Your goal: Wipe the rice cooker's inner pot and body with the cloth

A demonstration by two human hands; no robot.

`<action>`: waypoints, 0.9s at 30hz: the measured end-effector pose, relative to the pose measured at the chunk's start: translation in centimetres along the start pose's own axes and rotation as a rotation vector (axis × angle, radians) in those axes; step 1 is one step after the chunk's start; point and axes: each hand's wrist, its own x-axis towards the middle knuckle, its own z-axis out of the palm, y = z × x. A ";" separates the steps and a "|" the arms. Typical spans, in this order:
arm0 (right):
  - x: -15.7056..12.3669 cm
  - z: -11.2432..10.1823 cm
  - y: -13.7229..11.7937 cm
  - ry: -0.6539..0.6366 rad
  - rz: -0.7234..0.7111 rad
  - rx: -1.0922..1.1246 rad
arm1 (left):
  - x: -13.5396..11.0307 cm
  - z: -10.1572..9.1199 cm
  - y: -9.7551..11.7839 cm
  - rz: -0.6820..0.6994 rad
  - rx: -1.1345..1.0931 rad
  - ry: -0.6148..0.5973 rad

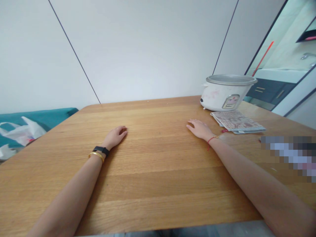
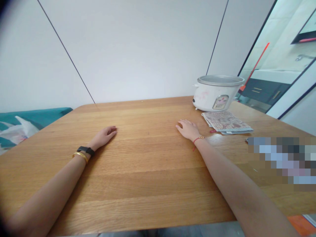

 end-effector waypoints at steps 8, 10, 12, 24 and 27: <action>0.1 0.1 0.1 -0.007 -0.001 0.016 | -0.1 -0.1 0.3 -0.010 0.000 0.002; 0.1 0.1 0.1 -0.010 -0.001 0.014 | 0.0 -0.1 0.3 -0.008 0.003 0.002; 0.0 0.0 0.0 -0.009 0.002 0.009 | 0.0 -0.1 0.3 -0.009 0.005 0.001; 0.0 -0.2 -0.2 -0.004 0.001 0.007 | 0.1 0.0 0.0 -0.006 0.001 -0.007; 0.0 -0.1 -0.1 -0.004 0.002 0.004 | 0.1 0.0 0.0 -0.009 -0.003 -0.007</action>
